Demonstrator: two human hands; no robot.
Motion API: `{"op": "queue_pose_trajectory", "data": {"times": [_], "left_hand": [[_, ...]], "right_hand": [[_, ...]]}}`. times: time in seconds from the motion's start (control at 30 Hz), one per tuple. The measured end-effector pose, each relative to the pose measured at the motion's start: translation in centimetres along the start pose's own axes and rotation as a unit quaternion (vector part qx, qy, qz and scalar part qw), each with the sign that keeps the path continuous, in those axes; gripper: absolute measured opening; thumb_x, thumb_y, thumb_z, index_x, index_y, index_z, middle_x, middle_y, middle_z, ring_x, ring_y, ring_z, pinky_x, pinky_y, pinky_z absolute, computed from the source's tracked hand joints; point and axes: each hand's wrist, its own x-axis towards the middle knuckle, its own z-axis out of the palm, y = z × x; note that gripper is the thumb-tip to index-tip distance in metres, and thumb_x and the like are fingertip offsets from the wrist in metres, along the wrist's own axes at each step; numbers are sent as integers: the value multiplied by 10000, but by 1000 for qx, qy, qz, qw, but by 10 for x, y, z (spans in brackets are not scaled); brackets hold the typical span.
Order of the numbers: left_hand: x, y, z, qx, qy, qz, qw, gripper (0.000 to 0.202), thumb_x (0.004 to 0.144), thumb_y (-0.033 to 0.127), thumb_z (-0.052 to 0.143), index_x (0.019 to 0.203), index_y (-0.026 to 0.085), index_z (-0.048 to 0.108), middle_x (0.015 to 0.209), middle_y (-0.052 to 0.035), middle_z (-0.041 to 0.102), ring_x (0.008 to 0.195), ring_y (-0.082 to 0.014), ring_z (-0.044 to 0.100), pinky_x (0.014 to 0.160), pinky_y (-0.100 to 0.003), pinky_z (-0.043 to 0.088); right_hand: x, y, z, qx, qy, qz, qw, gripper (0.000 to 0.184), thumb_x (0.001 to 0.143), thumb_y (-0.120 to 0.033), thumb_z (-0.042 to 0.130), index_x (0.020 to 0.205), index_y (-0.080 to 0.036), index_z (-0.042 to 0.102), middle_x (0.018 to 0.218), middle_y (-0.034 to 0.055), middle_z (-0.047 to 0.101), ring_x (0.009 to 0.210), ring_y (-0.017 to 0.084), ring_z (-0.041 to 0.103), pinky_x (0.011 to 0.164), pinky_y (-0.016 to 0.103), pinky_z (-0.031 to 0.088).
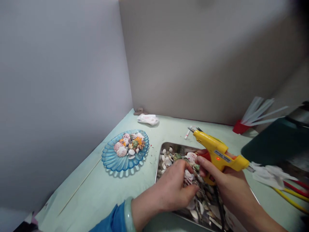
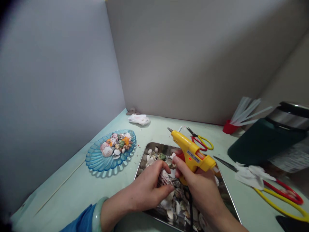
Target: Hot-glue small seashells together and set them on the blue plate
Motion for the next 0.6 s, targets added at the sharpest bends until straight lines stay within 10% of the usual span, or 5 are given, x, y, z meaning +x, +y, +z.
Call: {"op": "queue_pose_trajectory", "data": {"times": [0.37,0.6], "left_hand": [[1,-1,0,19,28,37,999,337,743,218,601,1059,182,487,1038,-69,554,961,-204,515,836,-308,395],[5,-2,-1,10,50,-11,999,204,753,236,597,919,203,483,797,6,518,700,-158,479,624,-266,365]], "right_hand": [[1,9,-3,0,2,-2,1000,246,736,-382,686,871,-191,608,555,-43,585,555,133,550,587,231,447],[0,0,0,35,-2,11,999,253,740,-358,678,904,-177,611,590,-28,589,544,142,550,567,248,439]]}}
